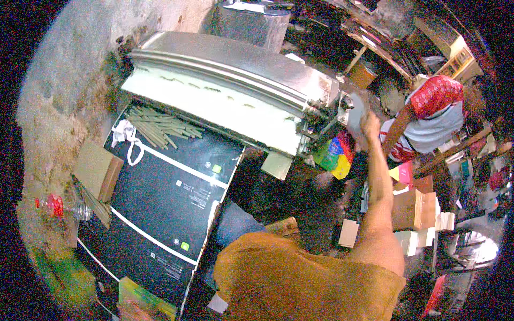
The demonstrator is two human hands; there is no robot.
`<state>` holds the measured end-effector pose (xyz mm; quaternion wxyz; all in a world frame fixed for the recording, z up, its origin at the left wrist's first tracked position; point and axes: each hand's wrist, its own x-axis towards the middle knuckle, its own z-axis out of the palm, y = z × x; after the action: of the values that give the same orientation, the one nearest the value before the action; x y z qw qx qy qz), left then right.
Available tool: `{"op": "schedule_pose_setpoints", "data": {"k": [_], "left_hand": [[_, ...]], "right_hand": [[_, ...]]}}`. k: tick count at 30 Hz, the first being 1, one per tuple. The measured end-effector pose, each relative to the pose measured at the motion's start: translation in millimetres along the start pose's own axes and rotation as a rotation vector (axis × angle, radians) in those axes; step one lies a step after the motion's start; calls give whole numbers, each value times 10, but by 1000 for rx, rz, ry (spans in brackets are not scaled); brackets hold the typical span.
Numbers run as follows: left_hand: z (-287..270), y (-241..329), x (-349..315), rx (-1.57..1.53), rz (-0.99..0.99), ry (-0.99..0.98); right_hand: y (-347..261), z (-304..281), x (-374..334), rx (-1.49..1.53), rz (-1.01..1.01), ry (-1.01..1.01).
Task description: The person assembles book covers by placing cardboard pieces onto a white sheet, applying glue, and folding the edges of a printed cover sheet over the cardboard.
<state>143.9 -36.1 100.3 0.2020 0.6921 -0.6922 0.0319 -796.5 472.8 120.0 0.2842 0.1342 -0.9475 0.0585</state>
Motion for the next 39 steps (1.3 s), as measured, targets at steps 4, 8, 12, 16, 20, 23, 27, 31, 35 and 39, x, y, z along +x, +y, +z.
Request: {"op": "schedule_pose_setpoints", "data": {"k": [4,8,12,16,20,23,27,31,35,39], "left_hand": [[-647,818,376,-351,126,11],[-662,1244,687,-511,221,-137],[-334,1539,845,-513,343,-334],[-381,1616,733,-314,457,-419],[-809,1623,754,-353,285,-528],[-769,1668,1012,-402,281,-642],[-516,2440,1286,-565,532,-585],[84,3845,1438,-875,653,-517],[899,5300,1349,-1235,487,-730],[1533,6263,1083,-1303,310,-858]], "right_hand": [[-945,-704,1158,-120,-108,12],[-2290,-998,2041,47,-343,14],[-3723,-465,2312,102,-834,81],[-4788,8,2010,140,-1060,-179],[-5107,18,1950,270,-870,-498],[-5044,278,2245,182,-764,-449],[-5212,472,2125,148,-705,-558],[-5158,461,1831,273,-846,-598],[-5074,374,1619,308,-1042,-517],[-5076,277,1575,332,-1099,-524]]}}
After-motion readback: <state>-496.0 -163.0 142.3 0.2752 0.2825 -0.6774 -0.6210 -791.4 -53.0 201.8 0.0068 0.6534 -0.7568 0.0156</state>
